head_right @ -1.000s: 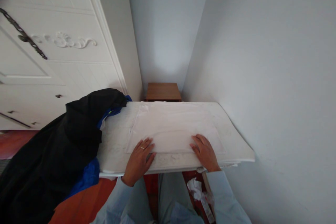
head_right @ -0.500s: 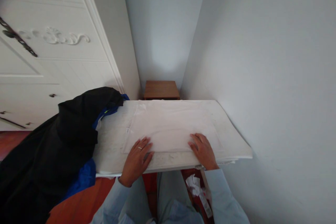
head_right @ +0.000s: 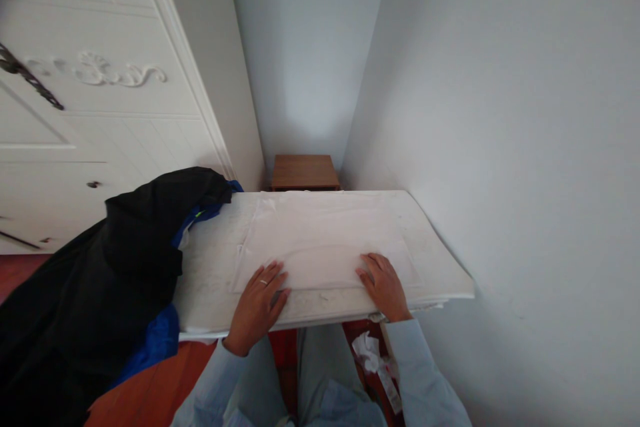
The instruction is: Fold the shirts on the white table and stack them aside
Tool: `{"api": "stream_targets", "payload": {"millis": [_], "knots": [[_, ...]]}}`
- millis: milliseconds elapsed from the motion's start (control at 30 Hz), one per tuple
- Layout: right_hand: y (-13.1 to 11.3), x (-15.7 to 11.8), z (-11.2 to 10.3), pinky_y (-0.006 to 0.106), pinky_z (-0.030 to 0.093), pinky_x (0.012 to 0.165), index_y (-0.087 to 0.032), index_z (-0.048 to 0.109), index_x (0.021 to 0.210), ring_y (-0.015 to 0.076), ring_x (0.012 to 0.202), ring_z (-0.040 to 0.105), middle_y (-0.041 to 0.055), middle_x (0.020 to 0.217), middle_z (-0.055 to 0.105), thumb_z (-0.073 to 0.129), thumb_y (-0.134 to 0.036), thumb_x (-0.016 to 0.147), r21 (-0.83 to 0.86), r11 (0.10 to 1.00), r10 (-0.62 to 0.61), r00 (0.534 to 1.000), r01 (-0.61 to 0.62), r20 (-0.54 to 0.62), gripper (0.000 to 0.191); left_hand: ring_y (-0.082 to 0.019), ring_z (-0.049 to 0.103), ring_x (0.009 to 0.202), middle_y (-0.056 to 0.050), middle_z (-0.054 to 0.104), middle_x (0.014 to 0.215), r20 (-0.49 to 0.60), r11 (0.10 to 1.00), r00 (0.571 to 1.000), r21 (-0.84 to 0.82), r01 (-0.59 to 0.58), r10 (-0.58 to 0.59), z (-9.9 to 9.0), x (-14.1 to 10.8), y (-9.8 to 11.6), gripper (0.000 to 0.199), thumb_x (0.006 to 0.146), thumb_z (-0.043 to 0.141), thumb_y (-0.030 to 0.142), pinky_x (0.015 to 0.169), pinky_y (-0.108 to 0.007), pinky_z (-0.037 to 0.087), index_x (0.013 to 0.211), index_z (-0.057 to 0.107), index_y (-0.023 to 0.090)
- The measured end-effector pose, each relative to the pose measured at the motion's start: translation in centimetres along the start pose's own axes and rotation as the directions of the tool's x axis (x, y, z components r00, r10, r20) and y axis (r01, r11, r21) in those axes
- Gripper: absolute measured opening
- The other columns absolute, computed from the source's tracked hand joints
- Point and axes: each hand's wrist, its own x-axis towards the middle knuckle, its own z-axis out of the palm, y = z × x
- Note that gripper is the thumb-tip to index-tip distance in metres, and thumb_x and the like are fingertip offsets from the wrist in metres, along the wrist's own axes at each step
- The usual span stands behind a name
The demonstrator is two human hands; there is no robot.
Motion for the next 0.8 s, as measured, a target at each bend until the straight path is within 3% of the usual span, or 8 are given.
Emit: {"api": "stream_targets", "payload": {"millis": [433,600,800], "knots": [[-0.20,-0.01,-0.07,0.049,0.051,0.103,-0.021,0.063,0.132,0.0287,0.118,0.058,0.0140,0.125,0.064,0.040,-0.053,0.102,0.005,1.000,-0.005,1.000,0.005,-0.020,0.049,-0.028,0.056,0.133,-0.015,0.064,0.137,-0.012,1.000,1.000,0.005,-0.011,0.011,0.14,-0.06,-0.16,0.029,0.097,0.054,0.025,0.113,-0.053,0.045,0.123,0.064,0.017],[-0.12,0.06,0.08,0.046,0.054,0.098,-0.021,0.067,0.126,0.0276,0.110,0.061,0.0137,0.115,0.067,0.038,-0.052,0.103,0.005,1.000,-0.017,0.999,0.017,-0.028,0.048,-0.027,0.056,0.133,-0.014,0.064,0.137,-0.021,1.000,1.000,-0.001,-0.009,0.009,0.17,-0.06,-0.21,0.029,0.097,0.055,0.026,0.113,-0.053,0.046,0.123,0.064,0.018],[0.41,-0.05,0.28,0.048,0.052,0.103,-0.019,0.064,0.131,0.0274,0.118,0.060,0.0149,0.124,0.065,0.039,-0.054,0.103,0.039,0.999,-0.019,0.999,0.020,-0.042,0.051,-0.027,0.056,0.133,-0.014,0.065,0.136,-0.018,1.000,1.000,0.003,-0.005,0.005,0.28,-0.08,-0.28,0.029,0.097,0.054,0.026,0.113,-0.054,0.046,0.123,0.065,0.018]]}}
